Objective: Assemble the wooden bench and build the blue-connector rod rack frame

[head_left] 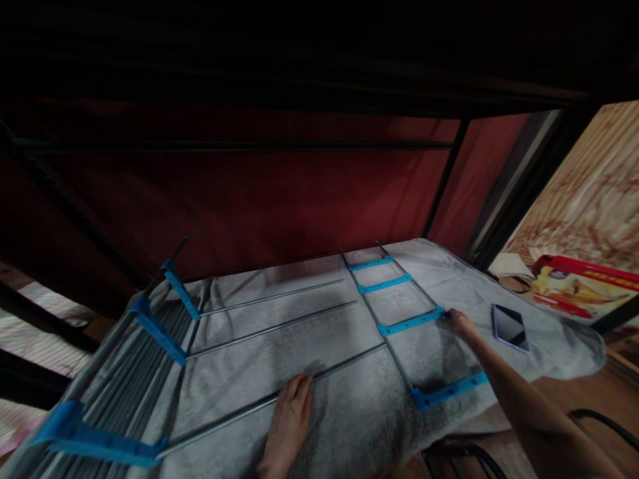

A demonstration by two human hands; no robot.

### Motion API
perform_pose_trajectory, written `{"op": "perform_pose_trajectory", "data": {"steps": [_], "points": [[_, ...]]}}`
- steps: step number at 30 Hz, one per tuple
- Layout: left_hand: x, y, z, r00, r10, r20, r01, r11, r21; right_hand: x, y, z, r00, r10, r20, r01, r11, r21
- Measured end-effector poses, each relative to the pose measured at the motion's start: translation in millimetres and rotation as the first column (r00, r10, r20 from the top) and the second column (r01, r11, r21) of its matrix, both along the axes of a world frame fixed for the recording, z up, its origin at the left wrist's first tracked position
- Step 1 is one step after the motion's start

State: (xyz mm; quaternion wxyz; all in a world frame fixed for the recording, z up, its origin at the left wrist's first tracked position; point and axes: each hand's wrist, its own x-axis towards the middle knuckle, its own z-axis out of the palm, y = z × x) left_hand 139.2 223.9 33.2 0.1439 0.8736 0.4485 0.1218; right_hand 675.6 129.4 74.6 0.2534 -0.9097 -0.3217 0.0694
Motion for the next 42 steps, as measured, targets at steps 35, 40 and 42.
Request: {"op": "perform_pose_trajectory", "data": {"steps": [35, 40, 42], "points": [[25, 20, 29.0, 0.985, -0.155, -0.078, 0.148, 0.985, -0.088, -133, 4, 166, 0.583, 0.346, -0.735, -0.059, 0.92, 0.386], [24, 20, 22.7, 0.98, -0.174, -0.095, 0.165, 0.982, -0.09, -131, 12, 160, 0.717, 0.307, -0.626, -0.124, 0.94, 0.318], [24, 19, 22.0, 0.979, -0.174, -0.103, 0.166, 0.983, -0.08, -131, 22, 159, 0.751, 0.307, -0.584, -0.146, 0.941, 0.307]]}}
